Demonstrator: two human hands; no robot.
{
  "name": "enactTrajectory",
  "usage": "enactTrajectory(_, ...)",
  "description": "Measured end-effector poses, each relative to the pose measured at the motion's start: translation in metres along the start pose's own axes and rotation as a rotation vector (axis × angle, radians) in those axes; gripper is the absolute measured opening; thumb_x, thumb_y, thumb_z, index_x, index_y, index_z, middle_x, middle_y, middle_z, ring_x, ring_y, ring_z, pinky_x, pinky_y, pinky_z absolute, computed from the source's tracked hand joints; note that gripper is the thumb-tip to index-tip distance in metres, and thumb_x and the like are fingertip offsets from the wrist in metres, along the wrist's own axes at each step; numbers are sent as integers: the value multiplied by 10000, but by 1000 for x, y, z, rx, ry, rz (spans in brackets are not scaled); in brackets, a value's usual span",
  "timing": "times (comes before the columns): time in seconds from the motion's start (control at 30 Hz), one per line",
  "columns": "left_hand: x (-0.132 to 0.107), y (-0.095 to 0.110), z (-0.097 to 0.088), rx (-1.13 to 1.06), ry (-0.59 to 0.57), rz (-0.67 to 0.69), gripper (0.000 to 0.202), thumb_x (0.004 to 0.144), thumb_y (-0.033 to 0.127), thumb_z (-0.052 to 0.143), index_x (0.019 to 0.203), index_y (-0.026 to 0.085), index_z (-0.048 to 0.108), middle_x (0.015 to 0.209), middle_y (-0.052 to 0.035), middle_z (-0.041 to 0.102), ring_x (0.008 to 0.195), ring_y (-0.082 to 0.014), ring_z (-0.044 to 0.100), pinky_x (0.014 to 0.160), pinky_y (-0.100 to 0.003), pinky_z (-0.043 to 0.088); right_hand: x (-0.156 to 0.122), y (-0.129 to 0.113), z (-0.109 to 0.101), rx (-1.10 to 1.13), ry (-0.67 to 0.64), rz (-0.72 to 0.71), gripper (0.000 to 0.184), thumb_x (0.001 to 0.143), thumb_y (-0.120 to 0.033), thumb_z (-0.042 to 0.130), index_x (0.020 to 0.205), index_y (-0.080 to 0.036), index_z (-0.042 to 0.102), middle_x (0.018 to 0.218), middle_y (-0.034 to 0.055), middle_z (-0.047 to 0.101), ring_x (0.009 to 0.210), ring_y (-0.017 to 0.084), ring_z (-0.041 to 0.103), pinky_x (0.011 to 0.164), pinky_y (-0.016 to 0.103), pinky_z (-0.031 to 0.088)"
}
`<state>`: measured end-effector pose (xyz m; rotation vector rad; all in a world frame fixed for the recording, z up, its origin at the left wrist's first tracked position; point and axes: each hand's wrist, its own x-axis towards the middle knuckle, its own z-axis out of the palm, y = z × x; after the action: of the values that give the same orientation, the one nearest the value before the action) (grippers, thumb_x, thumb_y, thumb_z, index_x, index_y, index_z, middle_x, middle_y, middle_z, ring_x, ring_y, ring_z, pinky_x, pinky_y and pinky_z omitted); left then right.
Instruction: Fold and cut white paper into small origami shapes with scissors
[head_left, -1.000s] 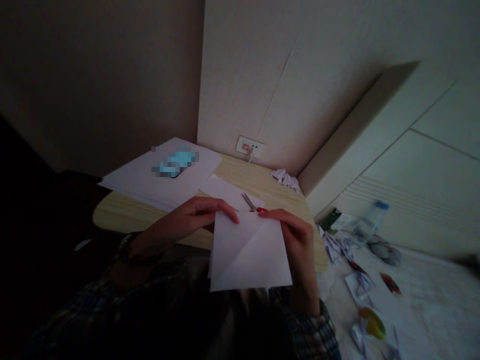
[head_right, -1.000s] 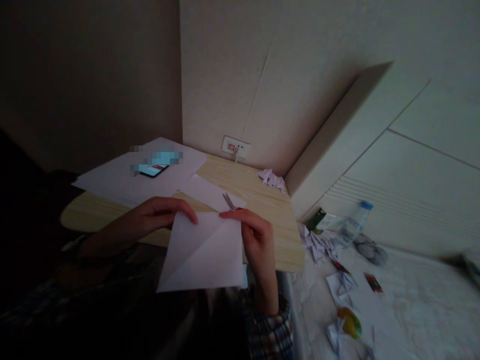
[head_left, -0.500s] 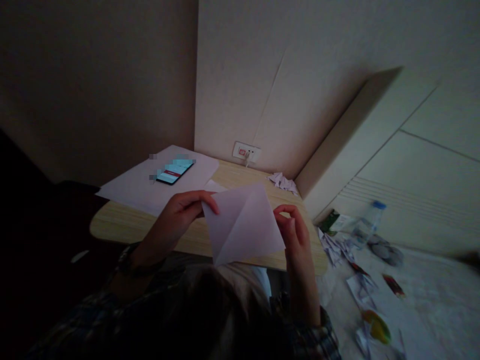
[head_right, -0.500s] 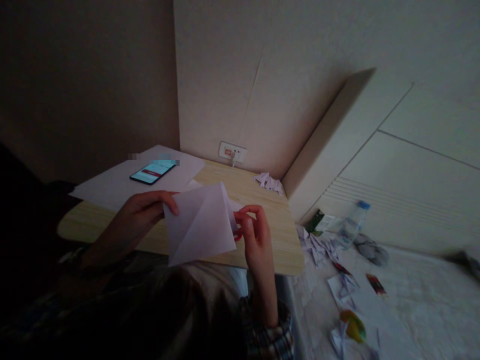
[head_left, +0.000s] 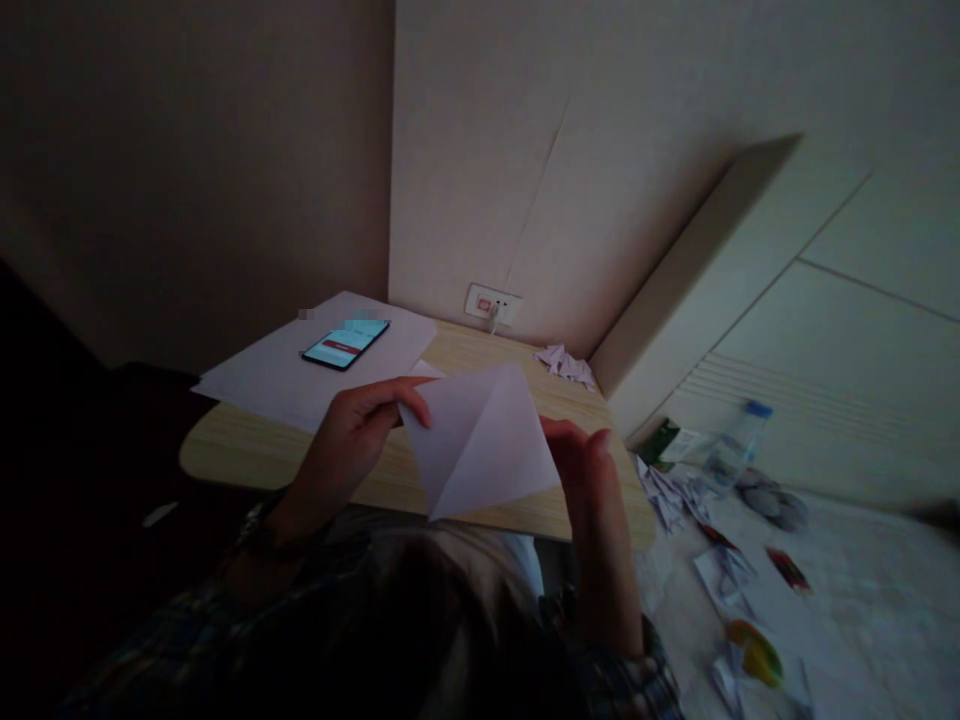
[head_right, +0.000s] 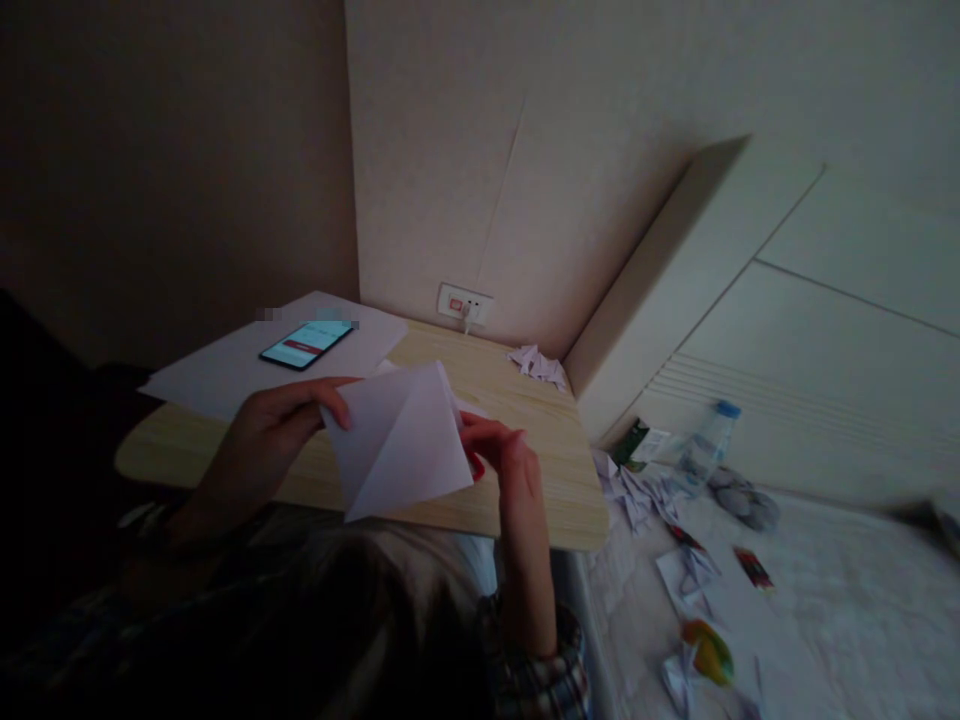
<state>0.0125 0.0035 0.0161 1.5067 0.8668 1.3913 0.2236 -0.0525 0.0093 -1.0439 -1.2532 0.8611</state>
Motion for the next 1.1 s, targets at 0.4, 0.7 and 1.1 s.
enactTrajectory(0.4, -1, 0, -2, 106, -20, 18, 232, 753, 177, 516, 525, 211, 542, 1046, -19, 730, 983, -249, 623, 925, -361, 434, 2, -6, 1, -221, 20, -23, 212, 804, -382, 603, 744, -217, 721, 750, 24, 709, 708, 185, 619, 569, 254, 492)
enactTrajectory(0.7, 0, -3, -4, -158, -19, 60, 139, 839, 298, 574, 944, 208, 581, 1276, -74, 596, 1062, -228, 637, 987, -368, 424, 1, -7, 6, -478, -57, -193, 183, 888, -251, 526, 803, -206, 682, 758, 22, 660, 668, 154, 578, 577, 255, 446)
enactTrajectory(1.1, -8, 4, 15, 68, -87, -100, 198, 739, 304, 684, 877, 176, 624, 801, 9, 669, 741, -166, 619, 616, -218, 474, -7, -5, 30, -185, 101, -197, 277, 830, -251, 651, 1086, -276, 547, 944, 8, 666, 823, 150, 641, 603, 237, 513)
